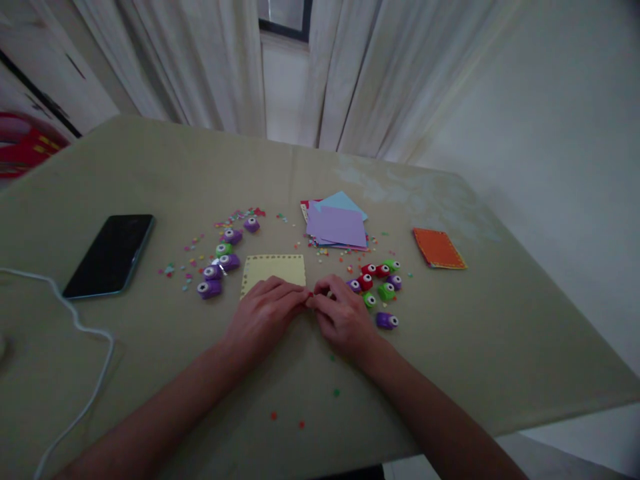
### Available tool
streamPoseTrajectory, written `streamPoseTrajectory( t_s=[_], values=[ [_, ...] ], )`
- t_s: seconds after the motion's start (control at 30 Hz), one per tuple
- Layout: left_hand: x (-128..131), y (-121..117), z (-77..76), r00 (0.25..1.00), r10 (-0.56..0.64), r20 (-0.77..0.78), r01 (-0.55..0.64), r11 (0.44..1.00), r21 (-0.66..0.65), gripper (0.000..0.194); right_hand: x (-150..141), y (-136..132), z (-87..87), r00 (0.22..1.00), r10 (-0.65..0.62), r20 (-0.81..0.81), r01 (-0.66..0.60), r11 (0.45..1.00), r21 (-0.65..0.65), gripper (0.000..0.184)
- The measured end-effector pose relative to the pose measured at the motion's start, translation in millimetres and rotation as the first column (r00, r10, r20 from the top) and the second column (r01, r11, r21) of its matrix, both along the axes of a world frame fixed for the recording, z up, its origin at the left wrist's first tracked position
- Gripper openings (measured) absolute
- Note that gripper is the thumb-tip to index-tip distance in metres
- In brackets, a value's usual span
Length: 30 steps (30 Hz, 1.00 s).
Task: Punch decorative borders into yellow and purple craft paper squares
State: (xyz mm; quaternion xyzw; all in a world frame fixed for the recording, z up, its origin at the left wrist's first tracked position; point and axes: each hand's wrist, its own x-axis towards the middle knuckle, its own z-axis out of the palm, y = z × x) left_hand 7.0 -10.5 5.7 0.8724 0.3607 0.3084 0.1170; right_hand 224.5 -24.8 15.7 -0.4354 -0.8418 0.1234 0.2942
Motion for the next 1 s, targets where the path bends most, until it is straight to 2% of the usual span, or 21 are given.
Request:
streamPoseTrajectory(
  t_s=[0.17, 0.27, 0.37, 0.47, 0.6, 0.83, 0.9, 1.0],
  values=[
    [-4.7, 2.9, 4.5, 0.998, 0.003, -0.064, -0.011, 0.994, -0.113, 0.018, 0.6, 2.5, 5.9, 0.997, 0.038, -0.071, -0.038, 0.999, 0.003, 0.022],
    [-14.1, 4.8, 3.0, 0.995, 0.073, -0.069, -0.082, 0.987, -0.137, 0.034, -1.6, 2.4, 11.5, 0.998, 0.023, -0.056, -0.023, 1.000, 0.001, 0.023],
    [-23.4, 7.2, -0.5, 0.988, 0.120, -0.092, -0.131, 0.983, -0.130, 0.045, -3.6, 2.5, 14.4, 0.999, 0.007, -0.042, -0.007, 1.000, -0.011, 0.015],
    [-27.3, 9.2, -3.0, 0.983, 0.114, -0.143, -0.134, 0.982, -0.135, 0.044, -1.5, 4.3, 15.0, 0.999, -0.054, 0.003, 0.054, 0.998, -0.013, 0.005],
    [-26.3, 9.4, -3.3, 0.979, 0.114, -0.170, -0.140, 0.979, -0.146, 0.047, 6.6, 8.1, 15.4, 0.978, -0.188, 0.095, 0.185, 0.982, 0.042, 0.005],
    [-26.8, 8.1, -0.6, 0.978, 0.090, -0.190, -0.118, 0.983, -0.142, 0.043, 15.4, 11.9, 16.4, 0.879, -0.419, 0.227, 0.383, 0.905, 0.186, 0.009],
    [-24.9, 6.6, -0.2, 0.979, 0.080, -0.189, -0.107, 0.985, -0.136, 0.041, 16.2, 11.1, 17.2, 0.861, -0.450, 0.238, 0.409, 0.889, 0.204, 0.008],
    [-20.0, 2.8, 1.5, 0.984, 0.012, -0.176, -0.034, 0.991, -0.127, 0.037, 15.1, 8.1, 18.6, 0.887, -0.411, 0.212, 0.370, 0.906, 0.206, 0.008]
  ],
)
